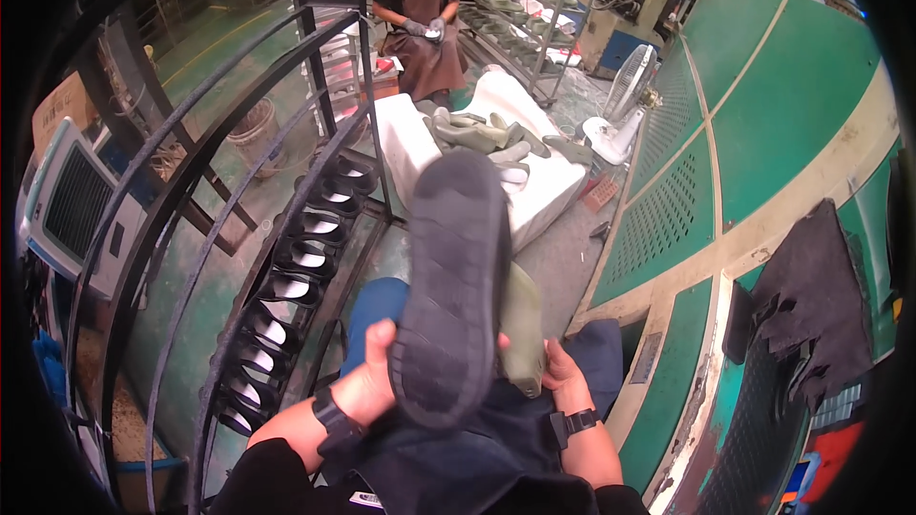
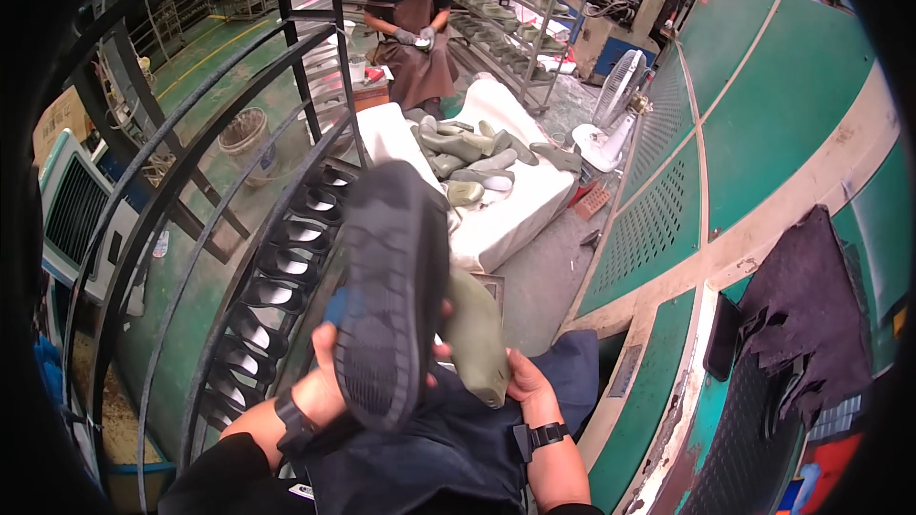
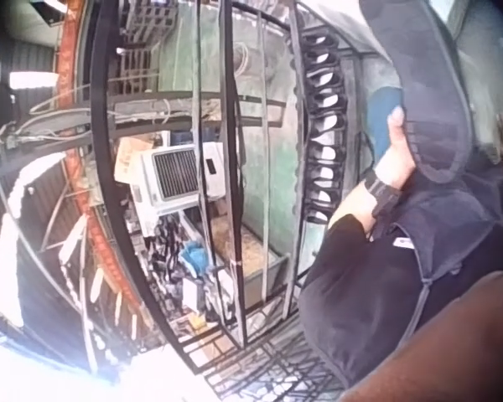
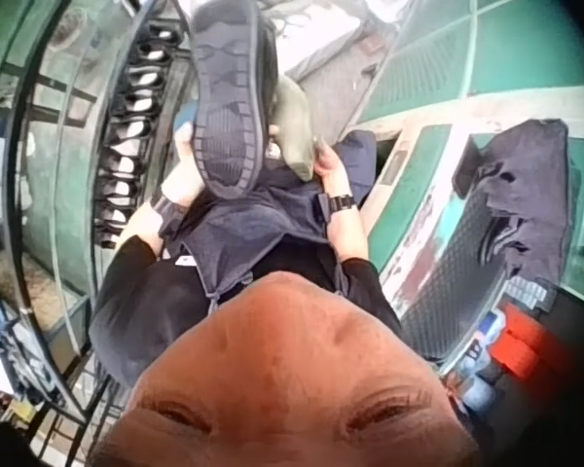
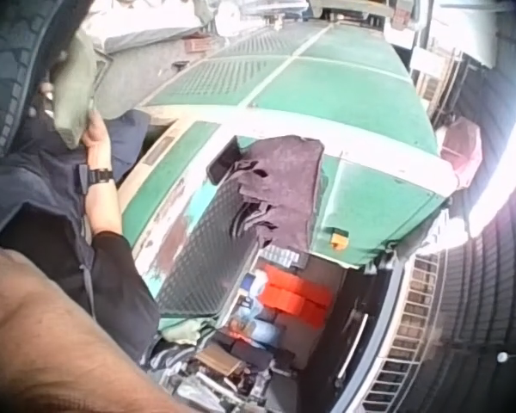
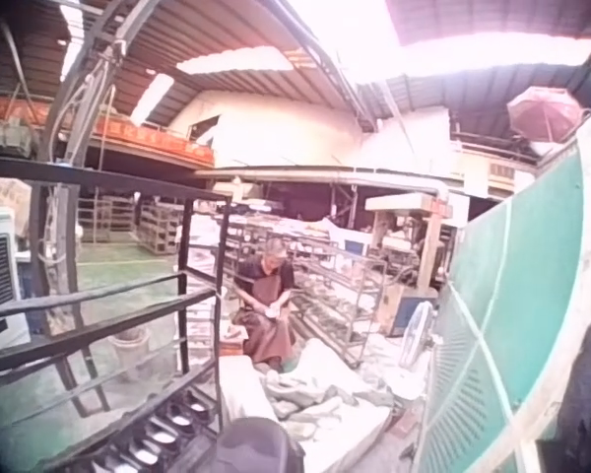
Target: Picking up shoe outsoles and lasts and placing them onto a rack or conveyor belt.
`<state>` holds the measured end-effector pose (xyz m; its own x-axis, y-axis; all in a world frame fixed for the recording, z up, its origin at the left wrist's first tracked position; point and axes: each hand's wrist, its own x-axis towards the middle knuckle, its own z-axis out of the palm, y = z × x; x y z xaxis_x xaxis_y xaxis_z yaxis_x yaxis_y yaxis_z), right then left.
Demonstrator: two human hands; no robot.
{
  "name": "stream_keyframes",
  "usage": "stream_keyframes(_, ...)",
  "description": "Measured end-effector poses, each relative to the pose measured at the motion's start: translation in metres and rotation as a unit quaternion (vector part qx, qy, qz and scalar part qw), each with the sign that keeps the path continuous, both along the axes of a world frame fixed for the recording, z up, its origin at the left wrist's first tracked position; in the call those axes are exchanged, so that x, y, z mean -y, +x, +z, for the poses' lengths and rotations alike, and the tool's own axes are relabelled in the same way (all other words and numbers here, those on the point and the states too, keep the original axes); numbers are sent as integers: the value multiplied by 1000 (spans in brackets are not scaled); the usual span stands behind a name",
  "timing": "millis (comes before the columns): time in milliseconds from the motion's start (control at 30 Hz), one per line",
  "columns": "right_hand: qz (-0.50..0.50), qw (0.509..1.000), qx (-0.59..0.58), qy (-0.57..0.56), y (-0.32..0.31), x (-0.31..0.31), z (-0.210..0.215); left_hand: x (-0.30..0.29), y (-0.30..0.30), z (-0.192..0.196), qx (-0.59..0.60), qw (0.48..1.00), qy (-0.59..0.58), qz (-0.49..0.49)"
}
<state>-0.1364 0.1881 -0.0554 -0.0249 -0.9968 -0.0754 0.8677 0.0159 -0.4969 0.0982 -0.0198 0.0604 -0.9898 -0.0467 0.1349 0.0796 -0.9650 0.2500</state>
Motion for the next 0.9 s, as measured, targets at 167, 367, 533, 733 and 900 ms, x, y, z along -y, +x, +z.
stream_keyframes(167,58,994,-63,72,32,21,20,57,20,-37,97,969,-150,173)
stream_keyframes(367,59,974,18,220,63,46,9,54,57,-89,250,919,-85,292)
stream_keyframes(533,63,961,72,257,67,69,-2,64,60,-108,189,921,-112,321)
stream_keyframes(733,15,914,151,376,65,102,-16,64,59,-107,195,923,-150,294)
stream_keyframes(900,-12,906,113,408,34,154,-15,63,56,-94,205,906,-182,322)
